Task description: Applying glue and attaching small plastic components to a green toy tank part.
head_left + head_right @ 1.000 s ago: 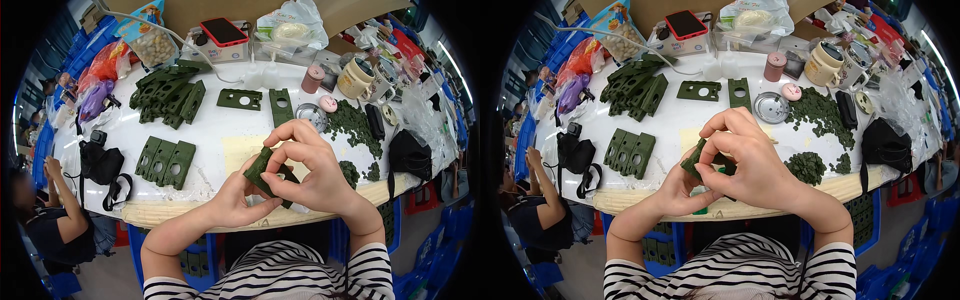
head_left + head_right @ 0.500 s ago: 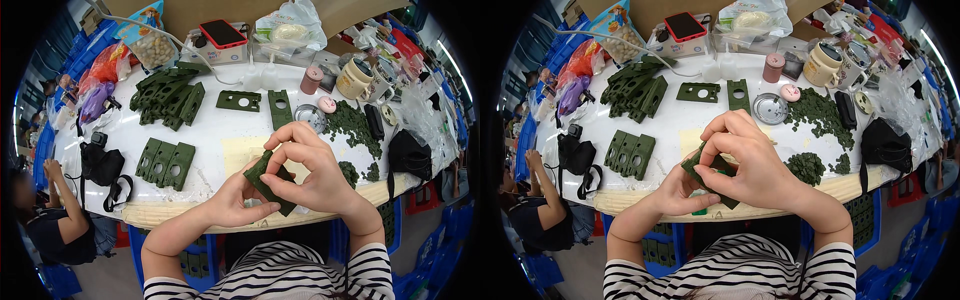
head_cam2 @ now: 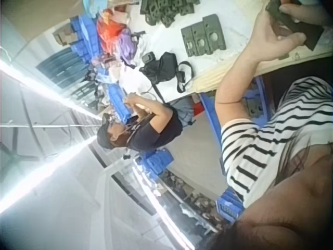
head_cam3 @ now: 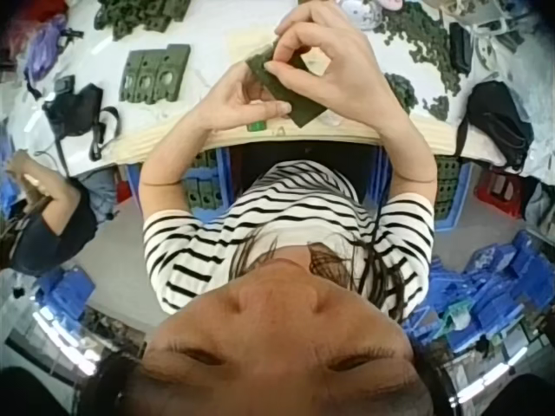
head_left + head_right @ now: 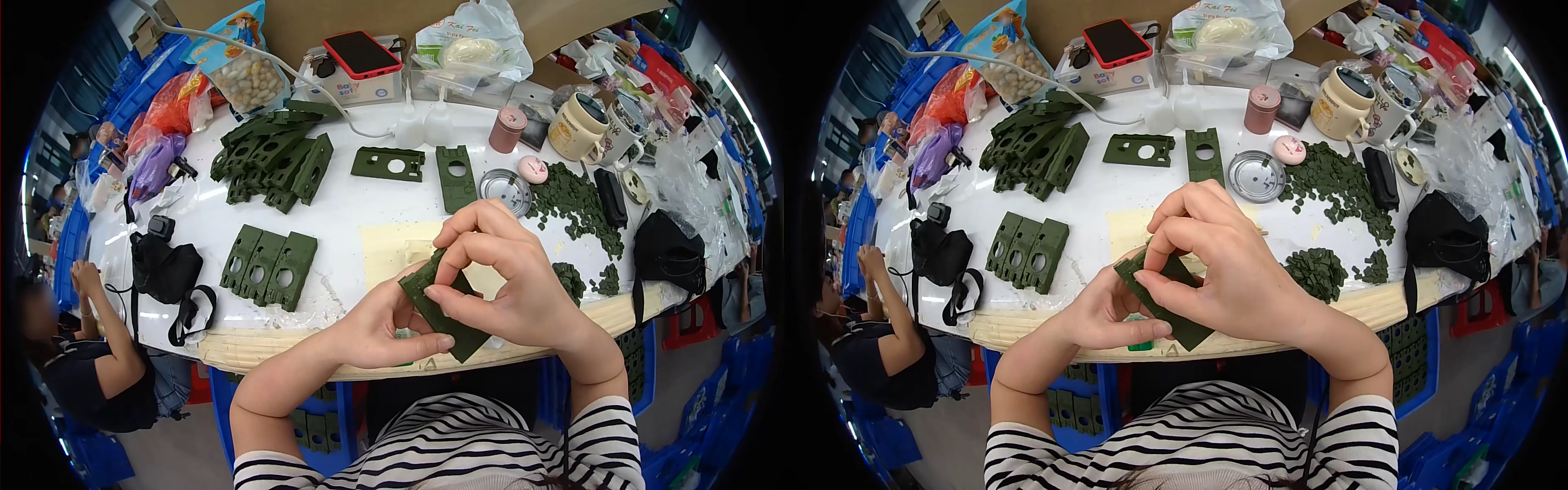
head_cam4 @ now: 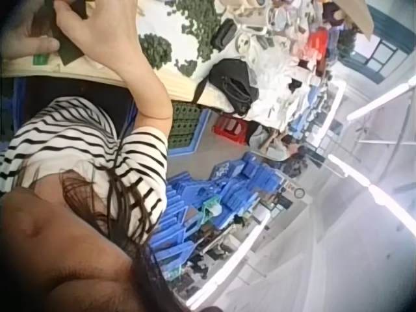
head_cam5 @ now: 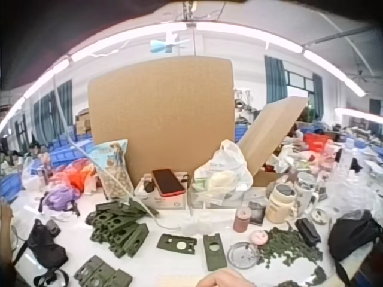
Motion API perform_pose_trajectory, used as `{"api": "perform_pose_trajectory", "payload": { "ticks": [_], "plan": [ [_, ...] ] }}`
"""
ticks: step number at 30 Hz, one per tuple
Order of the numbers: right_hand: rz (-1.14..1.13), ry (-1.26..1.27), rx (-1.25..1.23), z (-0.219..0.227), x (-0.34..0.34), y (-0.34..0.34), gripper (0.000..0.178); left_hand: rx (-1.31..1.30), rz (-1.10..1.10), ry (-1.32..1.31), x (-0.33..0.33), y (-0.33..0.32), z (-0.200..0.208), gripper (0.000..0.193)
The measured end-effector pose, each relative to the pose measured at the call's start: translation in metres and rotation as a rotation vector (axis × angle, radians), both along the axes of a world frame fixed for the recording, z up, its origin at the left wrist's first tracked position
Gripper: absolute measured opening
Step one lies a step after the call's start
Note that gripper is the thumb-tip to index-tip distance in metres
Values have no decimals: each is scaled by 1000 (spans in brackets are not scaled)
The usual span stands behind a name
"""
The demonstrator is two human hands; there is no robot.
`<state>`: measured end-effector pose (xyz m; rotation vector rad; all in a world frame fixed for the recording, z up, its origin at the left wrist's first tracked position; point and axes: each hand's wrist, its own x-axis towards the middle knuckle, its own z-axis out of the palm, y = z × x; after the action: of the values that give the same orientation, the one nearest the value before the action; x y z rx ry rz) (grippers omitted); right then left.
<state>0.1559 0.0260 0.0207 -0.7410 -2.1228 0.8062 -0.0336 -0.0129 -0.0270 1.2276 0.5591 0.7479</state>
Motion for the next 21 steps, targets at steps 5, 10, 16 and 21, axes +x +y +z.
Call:
{"api": "perform_pose_trajectory", "payload": {
  "ticks": [5, 10, 16, 21],
  "plan": [
    [6, 9, -30, -2, 0, 1, 14, 6, -1, 19, 1, 0, 1, 57],
    [20, 6, -63, 0, 2, 0, 14, 104, 15, 73, 1, 0, -1, 60],
    [19, 1, -89, 0, 3, -2, 15, 89, 2, 84, 0, 0, -4, 65],
    [80, 126, -83, 12, 14, 5, 23, 33, -138, -6, -5, 2, 0, 68]
  ]
}}
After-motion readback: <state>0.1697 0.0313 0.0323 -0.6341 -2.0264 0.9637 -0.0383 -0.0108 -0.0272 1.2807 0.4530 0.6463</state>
